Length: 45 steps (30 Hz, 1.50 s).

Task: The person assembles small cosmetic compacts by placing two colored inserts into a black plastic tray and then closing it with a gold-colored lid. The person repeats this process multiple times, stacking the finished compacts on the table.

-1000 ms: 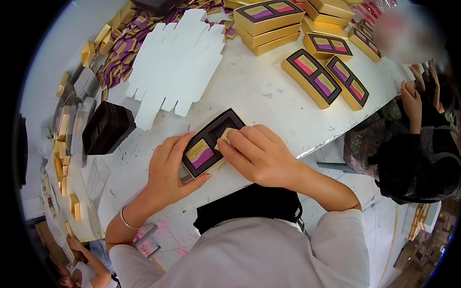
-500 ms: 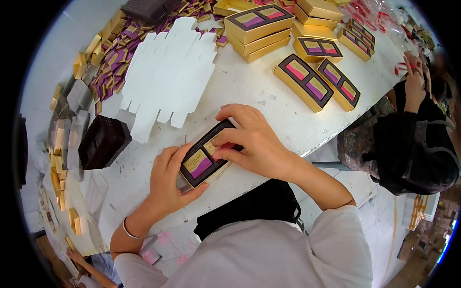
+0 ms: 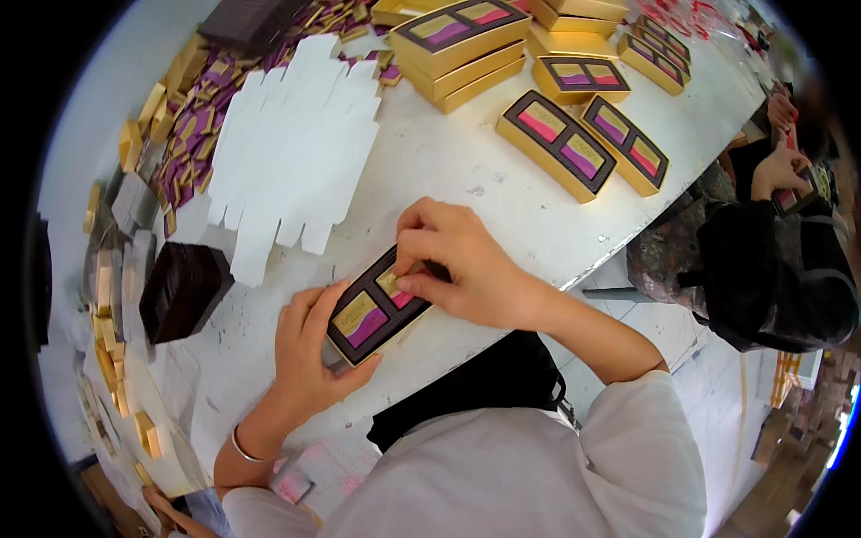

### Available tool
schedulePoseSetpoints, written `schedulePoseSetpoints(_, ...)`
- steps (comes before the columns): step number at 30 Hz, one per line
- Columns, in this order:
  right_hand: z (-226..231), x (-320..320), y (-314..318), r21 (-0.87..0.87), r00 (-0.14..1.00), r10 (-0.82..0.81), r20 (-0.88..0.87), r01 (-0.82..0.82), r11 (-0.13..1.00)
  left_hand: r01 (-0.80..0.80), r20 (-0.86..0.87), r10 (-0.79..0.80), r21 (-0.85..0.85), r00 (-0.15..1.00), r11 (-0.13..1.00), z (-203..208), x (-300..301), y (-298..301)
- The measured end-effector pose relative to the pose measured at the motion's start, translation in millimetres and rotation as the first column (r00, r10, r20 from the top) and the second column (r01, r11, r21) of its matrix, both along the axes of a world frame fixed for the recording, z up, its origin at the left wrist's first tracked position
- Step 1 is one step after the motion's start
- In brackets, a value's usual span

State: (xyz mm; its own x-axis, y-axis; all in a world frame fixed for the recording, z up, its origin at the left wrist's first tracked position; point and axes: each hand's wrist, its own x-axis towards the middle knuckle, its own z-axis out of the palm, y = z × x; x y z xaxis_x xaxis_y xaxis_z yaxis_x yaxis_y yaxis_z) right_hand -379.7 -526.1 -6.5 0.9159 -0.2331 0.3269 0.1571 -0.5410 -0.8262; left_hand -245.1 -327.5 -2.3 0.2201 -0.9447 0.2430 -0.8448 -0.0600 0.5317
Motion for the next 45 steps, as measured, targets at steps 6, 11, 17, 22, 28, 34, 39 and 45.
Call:
schedulePoseSetpoints(6,9,-28,3,-0.332,0.998,0.064,0.007,-0.058,0.942,0.058,-0.027,-0.057,0.002,0.998,0.998,-3,2,6)
schedulePoseSetpoints(11,43,-91,-27,-0.436,0.848,-0.493,0.195,0.525,0.731,0.117,-0.111,-0.128,-0.103,0.985,0.988,-5,9,10)
schedulePoseSetpoints(17,19,-114,-104,-0.421,0.591,-0.769,0.245,0.779,0.465,0.11,-0.116,-0.119,-0.083,0.986,0.99,-5,3,2)
schedulePoseSetpoints(22,21,-88,-87,-0.272,0.525,-0.756,0.391,0.851,0.45,0.092,-0.092,-0.102,-0.102,0.991,0.99,-5,4,7)
schedulePoseSetpoints(28,22,-57,-36,-0.237,0.69,-0.477,0.544,0.672,0.701,0.146,-0.074,-0.179,-0.331,0.981,0.932,2,2,14)
schedulePoseSetpoints(34,35,-3,7,-0.626,0.962,-0.206,0.181,0.274,0.73,0.147,0.217,-0.036,-0.522,0.976,0.84,47,-3,53)
schedulePoseSetpoints(39,51,43,33,-0.678,0.999,0.01,0.048,0.026,0.735,-0.453,0.365,0.636,-0.473,0.68,0.756,78,60,167)
schedulePoseSetpoints(45,67,137,83,-0.593,0.962,0.237,0.132,-0.115,0.797,-0.991,0.411,0.91,-0.136,-0.048,0.009,20,144,396)
